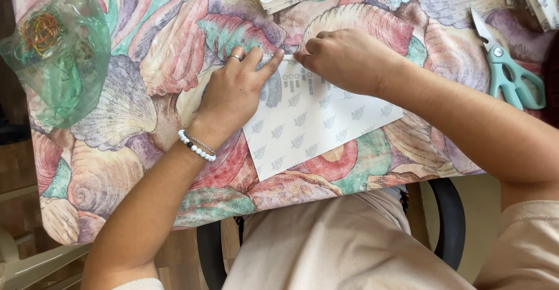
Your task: Folding and creasing printed paper sheets into specific shapes at a table.
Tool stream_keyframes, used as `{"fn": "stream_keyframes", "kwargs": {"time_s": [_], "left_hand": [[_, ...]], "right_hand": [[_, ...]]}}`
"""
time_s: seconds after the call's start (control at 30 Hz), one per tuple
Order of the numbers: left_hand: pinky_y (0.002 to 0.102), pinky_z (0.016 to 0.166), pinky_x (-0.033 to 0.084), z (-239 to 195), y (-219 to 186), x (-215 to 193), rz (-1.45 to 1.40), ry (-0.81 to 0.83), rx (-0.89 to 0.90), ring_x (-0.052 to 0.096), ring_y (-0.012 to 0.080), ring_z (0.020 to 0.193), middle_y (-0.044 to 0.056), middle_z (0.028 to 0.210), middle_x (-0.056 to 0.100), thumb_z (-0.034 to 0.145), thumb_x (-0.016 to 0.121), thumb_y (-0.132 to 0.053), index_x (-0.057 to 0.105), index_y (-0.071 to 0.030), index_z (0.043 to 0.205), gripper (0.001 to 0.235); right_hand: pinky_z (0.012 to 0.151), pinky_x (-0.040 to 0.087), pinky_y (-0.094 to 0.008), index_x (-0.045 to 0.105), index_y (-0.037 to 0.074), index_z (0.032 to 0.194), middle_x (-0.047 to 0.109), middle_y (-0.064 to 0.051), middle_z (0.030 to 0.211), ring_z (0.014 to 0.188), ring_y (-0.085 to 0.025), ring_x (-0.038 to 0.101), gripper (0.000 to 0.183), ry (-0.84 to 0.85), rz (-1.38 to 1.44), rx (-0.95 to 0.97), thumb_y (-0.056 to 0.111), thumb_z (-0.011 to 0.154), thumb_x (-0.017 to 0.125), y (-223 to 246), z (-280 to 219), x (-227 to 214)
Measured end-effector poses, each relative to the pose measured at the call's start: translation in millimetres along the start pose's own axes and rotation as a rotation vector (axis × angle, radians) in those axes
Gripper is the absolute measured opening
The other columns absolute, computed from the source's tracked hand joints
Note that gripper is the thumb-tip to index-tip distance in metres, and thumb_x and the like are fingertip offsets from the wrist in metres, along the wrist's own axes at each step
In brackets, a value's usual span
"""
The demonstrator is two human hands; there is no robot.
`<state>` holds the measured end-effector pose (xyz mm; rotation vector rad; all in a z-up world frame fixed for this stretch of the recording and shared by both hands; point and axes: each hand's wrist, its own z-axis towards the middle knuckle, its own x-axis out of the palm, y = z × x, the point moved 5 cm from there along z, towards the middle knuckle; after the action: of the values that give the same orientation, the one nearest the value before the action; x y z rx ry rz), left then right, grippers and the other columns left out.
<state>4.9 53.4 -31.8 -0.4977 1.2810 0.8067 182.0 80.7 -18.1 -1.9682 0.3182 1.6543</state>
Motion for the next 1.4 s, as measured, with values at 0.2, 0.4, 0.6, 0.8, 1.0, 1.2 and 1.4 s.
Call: {"fn": "stream_keyframes", "kwargs": {"time_s": [0.2,0.4,0.6,0.8,1.0,1.2,1.4], "left_hand": [[0.033,0.040,0.054,0,2,0,-0.015,-0.021,0.013,0.053,0.0294,0.093,0.007,0.099,0.049,0.090,0.056,0.007,0.062,-0.019,0.145,0.061],[0.047,0.046,0.058,7,2,-6,-0.089,-0.024,0.038,0.054,0.0365,0.119,0.012,0.129,0.053,0.091,0.053,-0.006,0.066,-0.015,0.133,0.045],[0.030,0.041,0.056,6,-6,6,0.199,0.075,0.064,0.056,0.0291,0.103,0.005,0.110,0.053,0.086,0.057,-0.001,0.057,-0.019,0.146,0.062],[0.024,0.048,0.058,10,-17,7,0.338,0.084,0.051,0.056,0.0255,0.105,0.003,0.111,0.054,0.089,0.059,-0.010,0.050,-0.028,0.154,0.069],[0.022,0.046,0.058,10,-18,6,0.338,0.135,0.027,0.054,0.0253,0.100,0.006,0.112,0.053,0.089,0.055,-0.006,0.047,-0.030,0.156,0.072],[0.026,0.051,0.061,9,-17,10,0.294,0.055,0.034,0.057,0.0265,0.114,0.005,0.132,0.057,0.087,0.059,-0.009,0.055,-0.026,0.148,0.064],[0.025,0.046,0.057,11,-18,0,0.280,0.073,0.074,0.057,0.0270,0.105,0.003,0.116,0.058,0.085,0.060,-0.004,0.052,-0.020,0.151,0.069]], "right_hand": [[0.062,0.067,-0.028,0.063,0.015,0.135,0.069,-0.004,0.090,0.070,-0.015,0.070,0.033,0.091,0.028,0.007,0.011,0.102,0.064,-1,4,2],[0.062,0.057,-0.034,0.071,0.026,0.109,0.068,0.005,0.085,0.071,-0.019,0.071,0.026,-0.164,-0.101,-0.026,0.010,0.089,0.064,-3,3,15],[0.061,0.068,-0.035,0.074,0.006,0.118,0.060,-0.005,0.079,0.069,-0.021,0.066,0.019,-0.021,0.271,0.070,0.014,0.108,0.060,-22,-18,9],[0.062,0.060,-0.039,0.076,0.008,0.123,0.071,-0.007,0.102,0.083,-0.022,0.069,0.046,0.029,0.436,0.238,-0.016,0.092,0.051,-40,-59,0],[0.082,0.065,-0.038,0.073,0.008,0.127,0.074,-0.008,0.119,0.097,-0.027,0.073,0.032,0.088,0.477,0.287,0.001,0.099,0.059,-52,-74,4],[0.073,0.057,-0.042,0.077,0.012,0.122,0.076,-0.004,0.102,0.085,-0.024,0.071,0.033,0.001,0.445,0.223,0.001,0.098,0.059,-56,-77,13],[0.092,0.059,-0.053,0.068,0.010,0.138,0.073,-0.003,0.089,0.077,-0.022,0.070,0.049,0.021,0.280,0.187,-0.010,0.095,0.059,-34,-77,7]]}}
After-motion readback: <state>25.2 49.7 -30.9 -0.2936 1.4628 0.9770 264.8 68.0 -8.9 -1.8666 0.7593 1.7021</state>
